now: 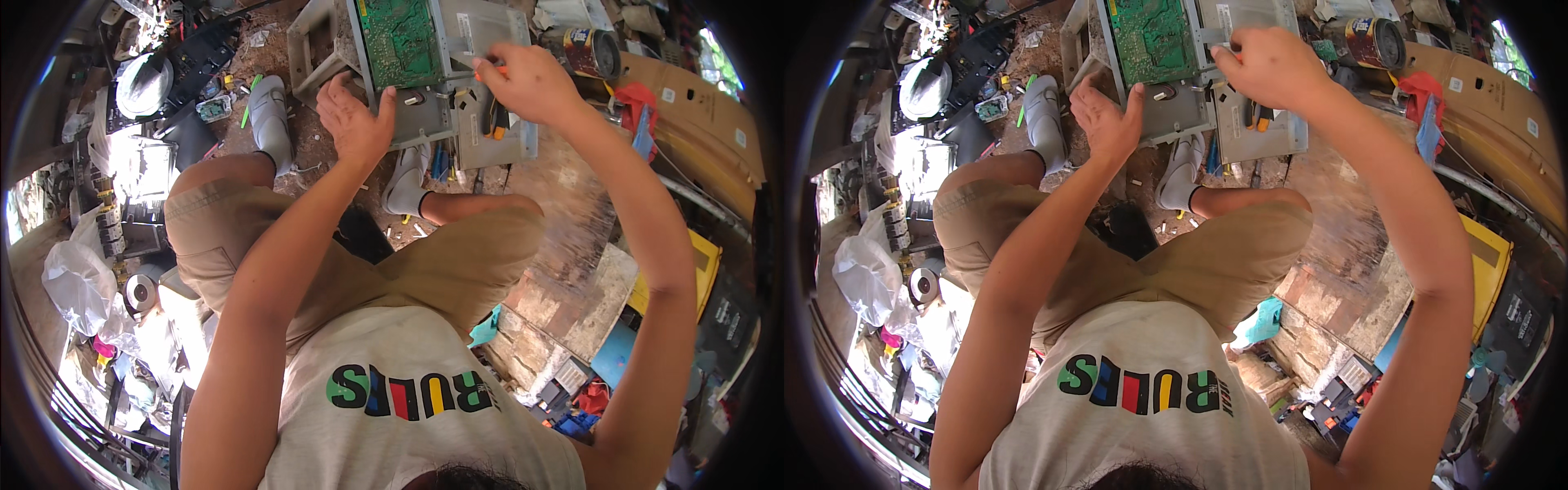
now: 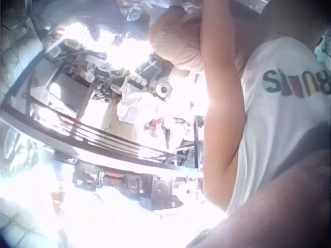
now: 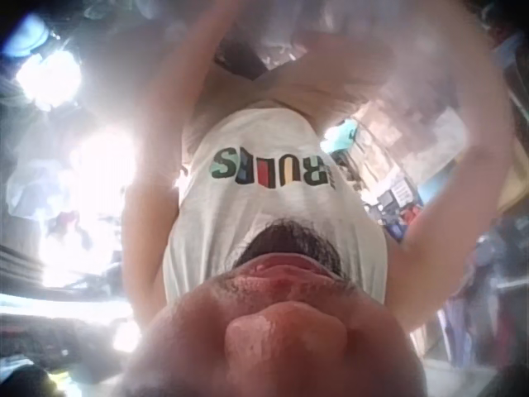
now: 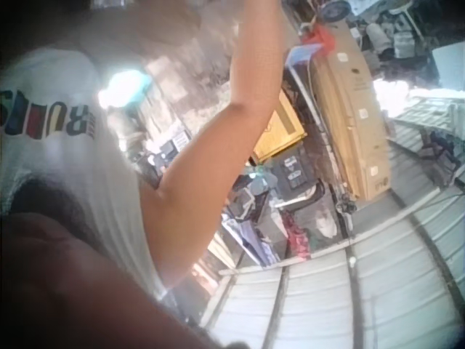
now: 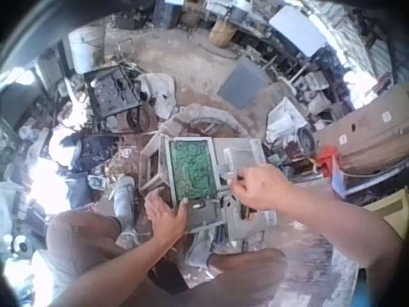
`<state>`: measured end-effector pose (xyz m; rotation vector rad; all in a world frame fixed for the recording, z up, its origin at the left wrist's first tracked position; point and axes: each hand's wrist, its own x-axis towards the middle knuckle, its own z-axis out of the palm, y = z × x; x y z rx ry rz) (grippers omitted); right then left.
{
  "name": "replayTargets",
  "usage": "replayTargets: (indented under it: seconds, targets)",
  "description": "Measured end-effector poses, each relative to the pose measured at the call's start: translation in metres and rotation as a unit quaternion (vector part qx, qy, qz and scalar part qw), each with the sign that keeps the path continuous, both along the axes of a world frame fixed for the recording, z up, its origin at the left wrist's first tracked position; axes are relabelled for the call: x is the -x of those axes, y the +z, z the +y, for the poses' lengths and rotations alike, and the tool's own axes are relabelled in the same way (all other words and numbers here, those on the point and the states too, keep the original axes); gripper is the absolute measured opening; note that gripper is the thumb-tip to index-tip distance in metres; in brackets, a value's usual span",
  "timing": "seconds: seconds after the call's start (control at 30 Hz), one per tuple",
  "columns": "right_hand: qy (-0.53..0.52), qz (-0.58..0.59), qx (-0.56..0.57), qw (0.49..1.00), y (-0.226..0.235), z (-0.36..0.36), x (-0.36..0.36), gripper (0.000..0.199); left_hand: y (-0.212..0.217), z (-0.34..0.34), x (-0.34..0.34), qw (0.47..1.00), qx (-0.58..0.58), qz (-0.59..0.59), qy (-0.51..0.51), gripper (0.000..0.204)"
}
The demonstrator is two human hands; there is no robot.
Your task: The person disassembles an electronic component, removing wires and using a screwdriver to detach a circuit board from a plastic housing.
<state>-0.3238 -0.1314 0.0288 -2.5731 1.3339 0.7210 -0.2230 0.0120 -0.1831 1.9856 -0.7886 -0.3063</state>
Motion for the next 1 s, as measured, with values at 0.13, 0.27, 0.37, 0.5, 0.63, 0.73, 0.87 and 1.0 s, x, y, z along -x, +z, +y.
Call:
replayTargets:
  seconds: [0.13, 0.27, 0.37, 0.5, 0.63, 0.73, 0.87, 1.0]
  targets:
    - [0.078, 0.060, 0.010, 0.995, -0.003, 0.005, -0.003, 0.026, 0.027, -0.018, -0.015, 0.962, 0.132, -0.158, -0.179, 0.050]
    - [0.228, -0.079, 0.039, 0.970, -0.015, 0.000, 0.019, 0.020, 0.037, -0.042, -0.007, 0.941, 0.086, -0.133, -0.298, 0.043]
    - [0.263, -0.115, 0.042, 0.957, -0.016, 0.001, 0.026, 0.018, 0.034, -0.052, -0.009, 0.928, 0.015, -0.164, -0.335, 0.043]
    - [0.120, -0.033, 0.068, 0.990, -0.005, 0.020, 0.019, 0.019, 0.042, -0.062, -0.009, 0.882, -0.028, -0.264, -0.389, 0.043]
    - [0.174, -0.104, 0.101, 0.974, -0.020, 0.012, 0.034, 0.017, 0.046, -0.081, -0.015, 0.798, -0.079, -0.377, -0.464, 0.038]
    - [0.266, -0.276, 0.087, 0.920, -0.025, 0.002, 0.045, 0.019, 0.040, -0.087, -0.019, 0.788, -0.059, -0.380, -0.480, 0.039]
    - [0.148, -0.165, 0.109, 0.969, -0.012, 0.017, 0.036, 0.017, 0.034, -0.087, -0.022, 0.813, -0.051, -0.343, -0.467, 0.039]
    - [0.201, -0.242, 0.115, 0.942, -0.030, 0.004, 0.058, 0.021, 0.034, -0.091, -0.022, 0.813, -0.052, -0.337, -0.472, 0.038]
